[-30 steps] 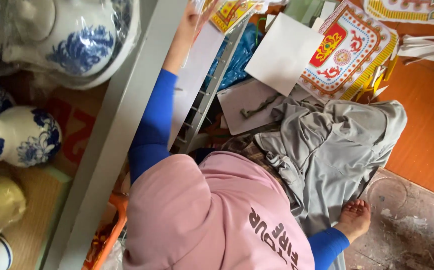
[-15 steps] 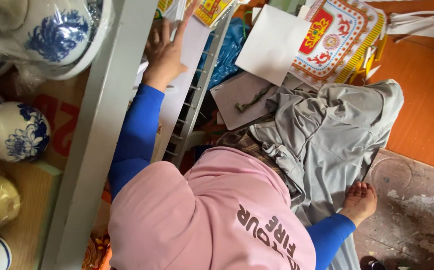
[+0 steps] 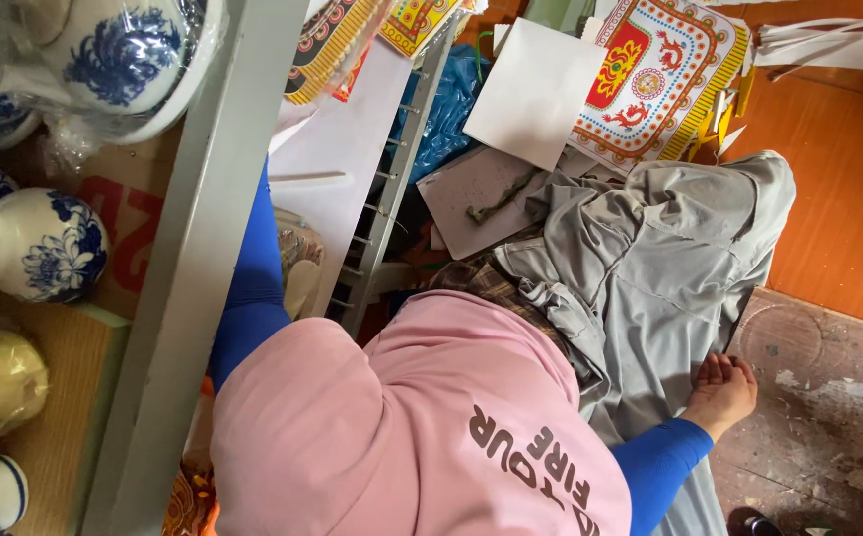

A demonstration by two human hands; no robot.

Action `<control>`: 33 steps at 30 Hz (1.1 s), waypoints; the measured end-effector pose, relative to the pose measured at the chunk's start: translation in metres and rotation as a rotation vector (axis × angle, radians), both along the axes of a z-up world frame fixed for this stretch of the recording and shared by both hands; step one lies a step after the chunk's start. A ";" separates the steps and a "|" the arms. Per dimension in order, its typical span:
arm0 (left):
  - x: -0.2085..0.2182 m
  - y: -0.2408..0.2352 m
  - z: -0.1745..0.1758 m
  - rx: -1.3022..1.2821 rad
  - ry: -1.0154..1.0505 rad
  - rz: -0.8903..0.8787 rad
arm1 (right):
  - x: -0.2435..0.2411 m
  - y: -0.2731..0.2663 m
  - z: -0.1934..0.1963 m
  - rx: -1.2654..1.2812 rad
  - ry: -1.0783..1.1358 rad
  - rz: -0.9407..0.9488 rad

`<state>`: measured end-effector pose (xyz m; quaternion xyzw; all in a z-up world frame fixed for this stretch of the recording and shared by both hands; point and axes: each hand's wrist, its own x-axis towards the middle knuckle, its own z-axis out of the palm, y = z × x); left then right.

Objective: The person is cutting and folding colorful paper to create decorations.

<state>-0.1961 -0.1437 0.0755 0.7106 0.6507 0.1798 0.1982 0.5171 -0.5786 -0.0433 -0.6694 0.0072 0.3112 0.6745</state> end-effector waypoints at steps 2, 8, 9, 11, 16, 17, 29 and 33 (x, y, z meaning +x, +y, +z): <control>-0.003 0.006 -0.008 0.035 -0.111 -0.007 | 0.003 0.001 -0.004 0.003 0.002 0.000; -0.016 0.017 -0.055 0.124 -0.443 -0.026 | 0.000 0.001 -0.003 -0.011 -0.009 -0.003; -0.015 0.020 -0.063 0.139 -0.500 -0.034 | 0.000 0.002 -0.001 -0.018 -0.017 -0.001; -0.054 0.027 -0.109 0.167 -0.619 -0.055 | -0.002 0.001 -0.001 -0.018 -0.023 0.008; 0.101 0.002 -0.023 0.394 0.035 -0.053 | -0.011 -0.003 0.002 -0.052 -0.025 0.017; 0.126 -0.001 -0.035 0.324 0.002 -0.181 | -0.012 -0.005 0.001 -0.060 -0.027 0.023; 0.265 -0.029 -0.287 -0.447 -0.445 0.219 | -0.022 -0.001 0.009 -0.100 -0.053 0.024; 0.280 -0.026 -0.305 -0.785 -1.343 0.673 | -0.021 0.004 0.009 -0.151 -0.058 0.006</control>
